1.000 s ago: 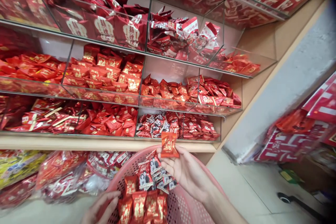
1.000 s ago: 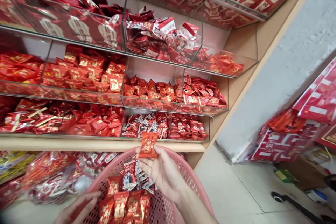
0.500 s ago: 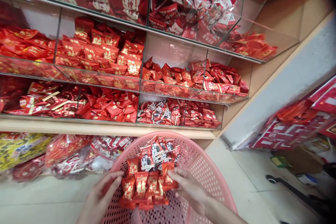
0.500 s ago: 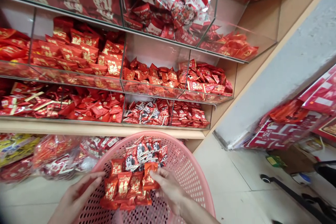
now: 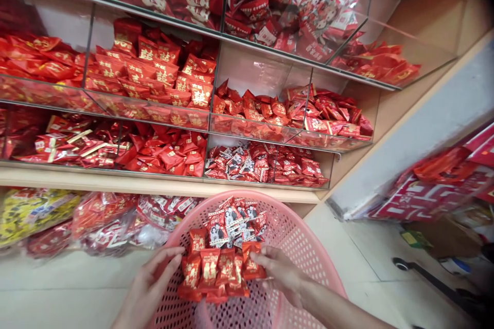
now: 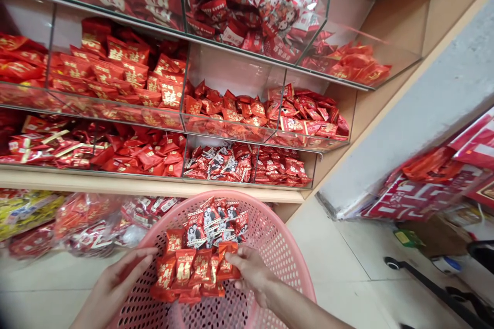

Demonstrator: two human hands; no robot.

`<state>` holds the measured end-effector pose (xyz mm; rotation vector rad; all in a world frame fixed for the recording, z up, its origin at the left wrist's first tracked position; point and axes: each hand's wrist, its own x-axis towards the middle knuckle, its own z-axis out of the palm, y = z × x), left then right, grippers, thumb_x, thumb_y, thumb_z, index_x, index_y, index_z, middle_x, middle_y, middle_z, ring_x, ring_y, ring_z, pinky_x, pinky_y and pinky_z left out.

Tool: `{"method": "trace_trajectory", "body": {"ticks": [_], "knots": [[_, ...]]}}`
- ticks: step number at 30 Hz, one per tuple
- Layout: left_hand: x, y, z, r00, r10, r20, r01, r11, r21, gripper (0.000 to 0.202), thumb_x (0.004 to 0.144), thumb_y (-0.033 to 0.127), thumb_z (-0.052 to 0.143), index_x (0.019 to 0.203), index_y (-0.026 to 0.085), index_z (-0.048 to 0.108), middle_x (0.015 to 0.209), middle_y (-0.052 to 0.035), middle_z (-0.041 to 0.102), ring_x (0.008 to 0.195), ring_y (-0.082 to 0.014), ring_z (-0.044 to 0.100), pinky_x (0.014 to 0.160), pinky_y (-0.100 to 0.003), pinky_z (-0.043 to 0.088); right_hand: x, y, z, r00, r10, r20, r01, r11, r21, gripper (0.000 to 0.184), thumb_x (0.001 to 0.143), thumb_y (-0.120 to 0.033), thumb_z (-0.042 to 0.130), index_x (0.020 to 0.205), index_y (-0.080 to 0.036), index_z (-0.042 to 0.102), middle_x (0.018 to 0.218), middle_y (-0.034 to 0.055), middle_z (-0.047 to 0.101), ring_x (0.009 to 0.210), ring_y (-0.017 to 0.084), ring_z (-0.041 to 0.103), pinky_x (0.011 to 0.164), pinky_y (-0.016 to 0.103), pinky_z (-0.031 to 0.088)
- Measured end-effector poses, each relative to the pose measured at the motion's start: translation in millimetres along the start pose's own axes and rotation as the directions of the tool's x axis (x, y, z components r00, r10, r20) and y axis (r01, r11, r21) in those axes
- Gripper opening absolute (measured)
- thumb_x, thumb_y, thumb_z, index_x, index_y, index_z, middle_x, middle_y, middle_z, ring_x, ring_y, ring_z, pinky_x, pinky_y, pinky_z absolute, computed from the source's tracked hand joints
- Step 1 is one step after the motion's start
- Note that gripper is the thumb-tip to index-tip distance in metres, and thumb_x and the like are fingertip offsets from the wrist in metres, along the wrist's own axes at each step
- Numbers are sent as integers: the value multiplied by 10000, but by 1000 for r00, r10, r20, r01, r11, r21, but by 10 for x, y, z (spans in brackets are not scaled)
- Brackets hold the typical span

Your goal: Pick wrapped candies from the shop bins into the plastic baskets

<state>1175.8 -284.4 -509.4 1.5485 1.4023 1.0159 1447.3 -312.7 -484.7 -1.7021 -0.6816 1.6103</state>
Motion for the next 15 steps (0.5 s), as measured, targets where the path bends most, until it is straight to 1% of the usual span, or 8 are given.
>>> {"method": "trace_trajectory", "body": {"ticks": [2,4,7,11,15], "knots": [[8,1,5,1000,1,-1,-1,1000,-4,400,704,536,552,889,210,693,973,-53,697,965,-232,613,907,-359,463,-22,-10,73,1000,-25,11,25,999,-24,398,572,-445,725,638,-186,430,567,-57,535,452,54,467,404,169,262],[16,-7,8,1000,4,0,-4,1000,-3,402,707,532,551,897,206,691,974,-57,697,959,-232,615,909,-364,461,-13,-9,163,996,-71,51,73,996,-46,401,576,-457,715,646,-186,428,543,-65,521,431,47,428,390,170,235],[15,-18,7,1000,11,-1,-11,1000,2,394,713,522,549,901,206,690,980,-57,695,953,-229,619,908,-357,461,51,15,293,988,-128,92,134,988,-70,418,560,-482,712,667,-187,436,568,-63,538,437,49,427,388,175,257],[-2,-5,-1,1000,14,4,-15,1000,21,388,725,512,538,907,202,684,978,-40,695,960,-219,617,897,-315,462,150,66,402,987,-150,65,155,984,-91,414,551,-483,707,650,-196,426,531,-67,521,408,53,402,367,188,247],[-4,32,-7,999,13,31,-14,999,44,387,736,492,533,936,190,668,1001,-20,685,1000,-220,595,912,-286,437,203,125,438,988,-143,50,147,985,-86,385,573,-470,687,651,-206,419,524,-60,533,387,62,410,351,198,251]]}}
